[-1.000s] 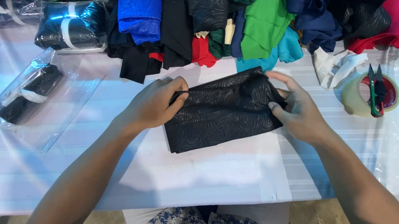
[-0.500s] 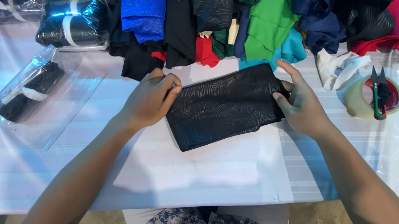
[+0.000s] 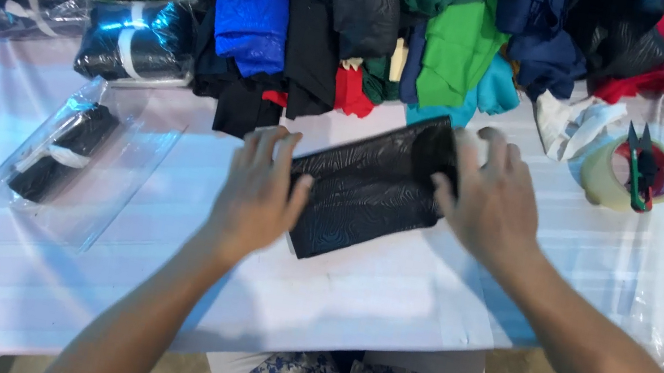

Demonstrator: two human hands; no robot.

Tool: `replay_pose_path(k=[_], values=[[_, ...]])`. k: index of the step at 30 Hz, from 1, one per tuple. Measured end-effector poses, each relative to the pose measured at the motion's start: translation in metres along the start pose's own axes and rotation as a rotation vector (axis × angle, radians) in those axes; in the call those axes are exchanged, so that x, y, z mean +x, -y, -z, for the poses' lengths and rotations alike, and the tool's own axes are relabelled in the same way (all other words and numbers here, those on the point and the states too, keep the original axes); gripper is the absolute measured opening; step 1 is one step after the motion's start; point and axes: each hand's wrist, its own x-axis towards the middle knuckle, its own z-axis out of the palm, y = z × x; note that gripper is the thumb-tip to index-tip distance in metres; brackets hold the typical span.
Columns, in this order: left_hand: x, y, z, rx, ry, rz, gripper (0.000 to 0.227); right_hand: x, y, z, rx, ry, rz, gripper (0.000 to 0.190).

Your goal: A person folds a black rug, rolls it into a cylinder, and secures it with a white adhesive band on a work table.

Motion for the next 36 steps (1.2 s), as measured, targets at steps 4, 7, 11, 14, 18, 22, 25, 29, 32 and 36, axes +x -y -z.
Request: replay_pose_path(k=[4, 7, 11, 14, 18, 22, 25, 29, 32, 36], values=[[-0.013, -0.031, 0.001, -0.129, 0.029, -0.093, 0.068, 0.005, 0.039, 0.008, 0.18, 0.009, 0.302, 0.062], [-0.019, -0.029, -0.013, -0.097, 0.12, -0.123, 0.082, 0.011, 0.049, -0.015, 0.346, 0.063, 0.526, 0.068], [-0.021, -0.021, -0.011, -0.038, 0.23, 0.0, 0.098, 0.016, 0.047, -0.032, 0.234, 0.217, 0.512, 0.086], [-0.024, -0.013, -0.02, -0.011, 0.201, 0.028, 0.109, 0.016, 0.042, -0.031, 0.147, 0.213, 0.451, 0.091], [-0.026, -0.007, -0.014, 0.013, 0.234, 0.019, 0.116, 0.014, 0.032, -0.042, 0.142, 0.195, 0.412, 0.096], [-0.031, 0.01, -0.003, -0.024, 0.333, -0.062, 0.132, 0.013, 0.03, -0.044, 0.142, 0.184, 0.353, 0.099], [-0.036, 0.014, 0.002, -0.165, 0.317, -0.065, 0.124, 0.01, 0.032, -0.041, 0.157, 0.167, 0.333, 0.101], [-0.033, 0.004, -0.006, -0.242, 0.184, -0.067, 0.084, 0.007, 0.036, -0.028, 0.209, 0.081, 0.382, 0.101], [-0.033, 0.0, -0.021, -0.072, 0.196, -0.096, 0.089, 0.005, 0.037, -0.036, 0.238, 0.104, 0.41, 0.099], [-0.033, -0.003, -0.016, -0.025, 0.23, -0.078, 0.087, 0.007, 0.024, -0.047, 0.202, 0.136, 0.397, 0.093]])
